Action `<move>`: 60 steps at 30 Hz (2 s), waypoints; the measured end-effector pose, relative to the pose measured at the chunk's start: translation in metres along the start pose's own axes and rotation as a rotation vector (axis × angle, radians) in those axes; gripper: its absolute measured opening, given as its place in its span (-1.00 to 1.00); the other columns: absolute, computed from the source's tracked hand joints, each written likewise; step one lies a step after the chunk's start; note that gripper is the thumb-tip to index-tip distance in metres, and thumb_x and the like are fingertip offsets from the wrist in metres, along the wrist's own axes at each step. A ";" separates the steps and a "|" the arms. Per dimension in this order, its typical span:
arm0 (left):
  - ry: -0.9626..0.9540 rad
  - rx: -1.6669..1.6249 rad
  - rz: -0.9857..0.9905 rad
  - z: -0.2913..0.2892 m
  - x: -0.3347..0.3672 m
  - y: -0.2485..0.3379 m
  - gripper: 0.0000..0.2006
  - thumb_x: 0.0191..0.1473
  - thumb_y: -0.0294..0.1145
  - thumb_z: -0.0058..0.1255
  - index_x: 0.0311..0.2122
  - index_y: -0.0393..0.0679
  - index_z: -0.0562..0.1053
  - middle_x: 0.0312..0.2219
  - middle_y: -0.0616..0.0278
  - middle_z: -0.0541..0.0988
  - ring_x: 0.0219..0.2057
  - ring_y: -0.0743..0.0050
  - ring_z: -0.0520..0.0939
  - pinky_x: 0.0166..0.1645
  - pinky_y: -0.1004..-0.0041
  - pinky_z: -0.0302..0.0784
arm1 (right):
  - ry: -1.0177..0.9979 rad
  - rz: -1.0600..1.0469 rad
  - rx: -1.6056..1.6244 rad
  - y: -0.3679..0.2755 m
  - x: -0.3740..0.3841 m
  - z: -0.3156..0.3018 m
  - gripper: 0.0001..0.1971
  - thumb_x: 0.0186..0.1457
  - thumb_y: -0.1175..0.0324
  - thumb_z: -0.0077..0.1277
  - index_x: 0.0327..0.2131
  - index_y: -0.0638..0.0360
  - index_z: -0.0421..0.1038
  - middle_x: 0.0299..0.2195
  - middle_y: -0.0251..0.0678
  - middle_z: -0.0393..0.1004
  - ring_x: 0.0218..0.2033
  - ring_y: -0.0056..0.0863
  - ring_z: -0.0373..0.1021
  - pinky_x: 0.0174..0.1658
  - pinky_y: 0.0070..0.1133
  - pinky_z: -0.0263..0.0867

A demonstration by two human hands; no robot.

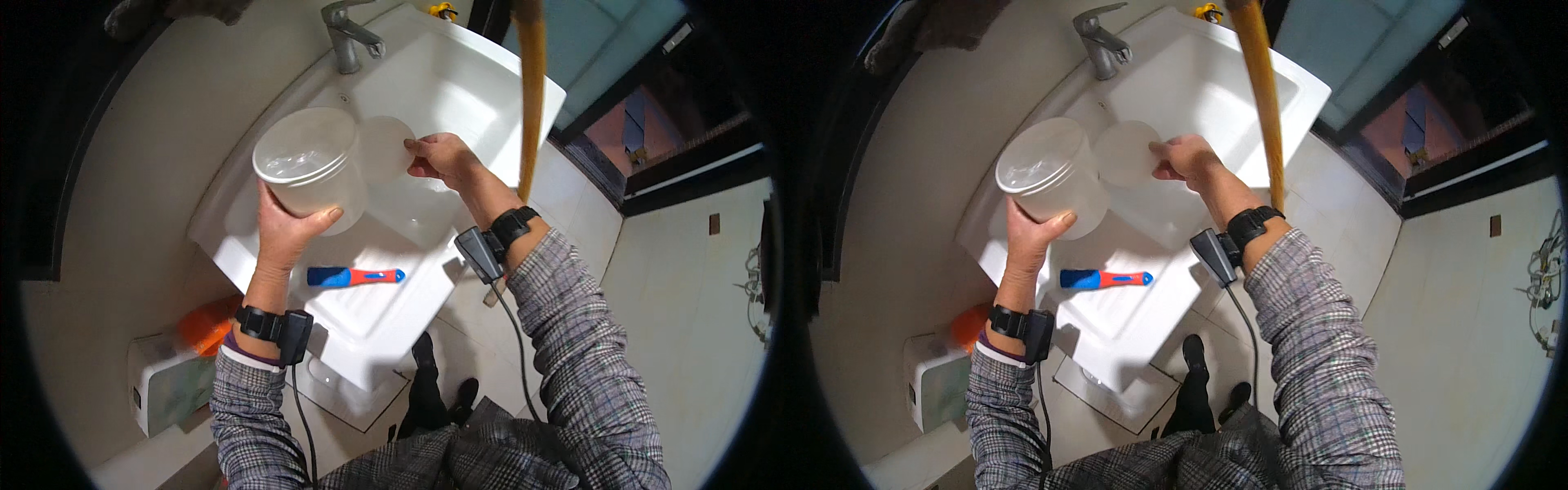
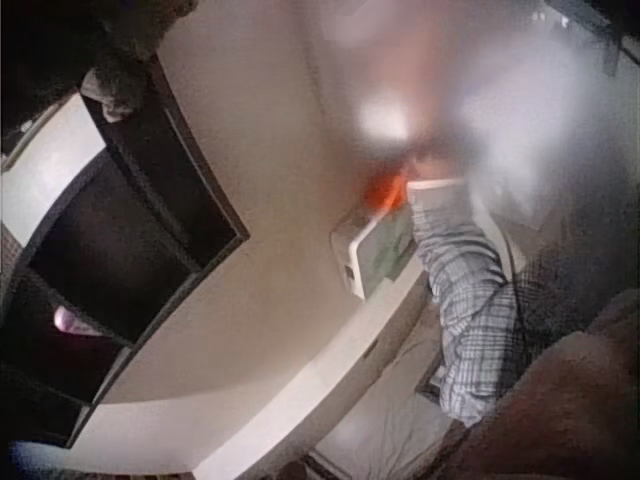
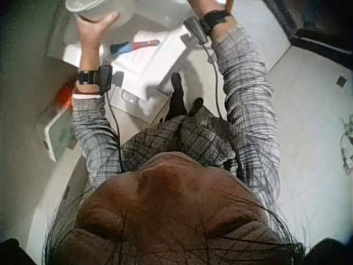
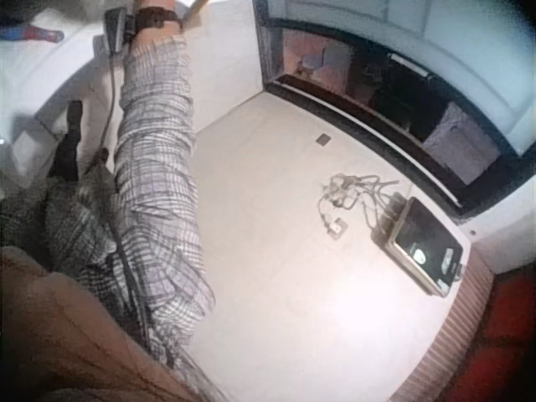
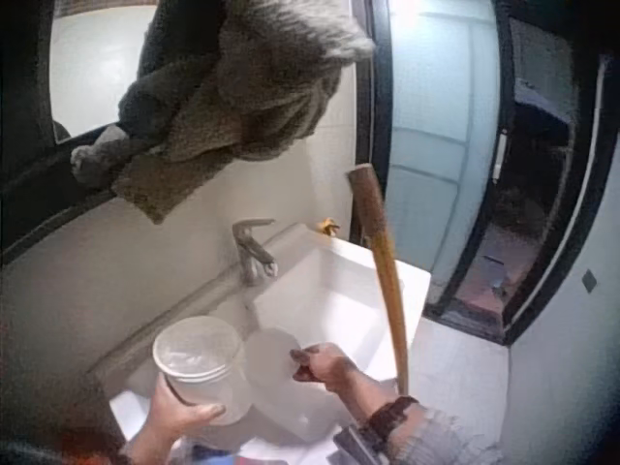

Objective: The person scoops a white liquid from a white bucket using a small white bowl and pours it into a sink basin. The person repeats this scooping and pouring action multiple times.

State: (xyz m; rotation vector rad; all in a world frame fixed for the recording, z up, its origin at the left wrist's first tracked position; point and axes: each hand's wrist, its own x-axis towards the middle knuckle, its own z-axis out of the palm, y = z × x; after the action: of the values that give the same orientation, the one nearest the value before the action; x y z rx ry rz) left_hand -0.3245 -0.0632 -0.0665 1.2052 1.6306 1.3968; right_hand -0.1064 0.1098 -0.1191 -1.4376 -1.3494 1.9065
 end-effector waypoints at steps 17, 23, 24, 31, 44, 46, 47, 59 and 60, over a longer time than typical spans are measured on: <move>-0.702 0.092 0.178 0.017 -0.065 0.000 -0.07 -0.38 -0.12 0.43 0.16 -0.17 0.26 0.02 0.08 0.46 0.05 0.19 0.48 0.16 0.22 0.42 | 0.471 -0.048 0.220 0.075 -0.248 -0.052 -0.65 0.17 0.25 0.07 -0.17 0.43 0.48 -0.36 -0.22 0.53 -0.43 -0.59 0.47 -0.34 -0.71 0.49; -0.920 -0.007 -0.005 0.073 -0.122 0.023 0.04 -0.46 0.03 0.50 0.17 -0.22 0.26 0.04 0.06 0.46 0.07 0.20 0.47 0.22 0.22 0.33 | 0.916 0.189 0.498 0.226 -0.373 -0.026 -0.70 0.16 0.30 0.07 -0.15 0.36 0.49 -0.37 -0.30 0.52 -0.42 -0.63 0.45 -0.32 -0.69 0.48; -0.957 0.015 0.034 0.075 -0.130 0.027 0.01 -0.45 -0.01 0.50 0.15 -0.24 0.28 0.01 0.06 0.48 0.05 0.21 0.49 0.19 0.24 0.36 | 0.993 0.220 0.517 0.248 -0.395 -0.010 -0.70 0.16 0.30 0.07 -0.14 0.36 0.49 -0.36 -0.30 0.52 -0.42 -0.63 0.45 -0.32 -0.69 0.48; -1.254 0.028 -0.141 0.122 -0.203 0.042 0.09 -0.48 -0.08 0.54 0.17 -0.28 0.15 0.01 0.03 0.44 0.06 0.22 0.47 0.17 0.24 0.37 | 1.504 0.628 0.580 0.392 -0.533 0.070 -0.70 0.14 0.26 0.09 -0.18 0.31 0.52 -0.37 -0.26 0.54 -0.41 -0.55 0.51 -0.35 -0.67 0.50; -1.485 0.153 -0.104 0.168 -0.271 0.043 0.10 -0.51 -0.17 0.54 0.18 -0.27 0.13 0.01 0.06 0.42 0.05 0.26 0.45 0.18 0.26 0.36 | 1.509 1.201 -0.245 0.468 -0.670 0.165 -0.65 0.01 0.10 0.14 -0.54 0.24 0.43 -0.52 -0.12 0.49 -0.43 -0.09 0.42 -0.35 -0.26 0.33; -1.437 0.134 -0.144 0.162 -0.265 0.047 0.05 -0.50 -0.19 0.53 0.16 -0.29 0.18 -0.02 0.08 0.45 0.02 0.28 0.48 0.16 0.28 0.39 | 1.524 1.133 -0.369 0.467 -0.667 0.162 -0.66 0.01 0.11 0.13 -0.54 0.23 0.42 -0.49 -0.11 0.49 -0.42 -0.09 0.42 -0.36 -0.23 0.32; -1.410 0.130 -0.144 0.161 -0.263 0.049 0.03 -0.50 -0.20 0.53 0.14 -0.29 0.21 -0.03 0.09 0.47 0.00 0.29 0.50 0.14 0.29 0.40 | 1.470 1.158 -0.359 0.466 -0.664 0.153 -0.66 0.01 0.11 0.13 -0.53 0.23 0.43 -0.48 -0.11 0.50 -0.43 -0.10 0.42 -0.35 -0.24 0.32; -0.912 0.098 -0.118 0.064 -0.174 0.067 -0.17 -0.44 -0.08 0.49 -0.03 -0.37 0.41 -0.18 0.09 0.57 -0.16 0.30 0.58 -0.01 0.34 0.49 | 1.175 0.357 0.589 0.313 -0.510 0.005 -0.67 0.11 0.21 0.15 -0.20 0.30 0.50 -0.42 -0.32 0.51 -0.44 -0.64 0.43 -0.38 -0.69 0.45; -0.861 0.075 -0.124 0.051 -0.166 0.068 -0.16 -0.43 -0.07 0.49 -0.03 -0.37 0.41 -0.18 0.09 0.56 -0.15 0.30 0.58 -0.01 0.33 0.49 | 1.108 0.338 0.555 0.292 -0.487 0.000 -0.70 0.14 0.23 0.12 -0.20 0.30 0.49 -0.42 -0.31 0.50 -0.43 -0.62 0.44 -0.38 -0.69 0.45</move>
State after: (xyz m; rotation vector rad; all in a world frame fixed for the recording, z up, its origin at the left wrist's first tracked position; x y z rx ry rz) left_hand -0.2051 -0.1995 -0.0232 1.4407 1.1091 0.5837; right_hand 0.1512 -0.3961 -0.1221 -1.9631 -0.0661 1.0864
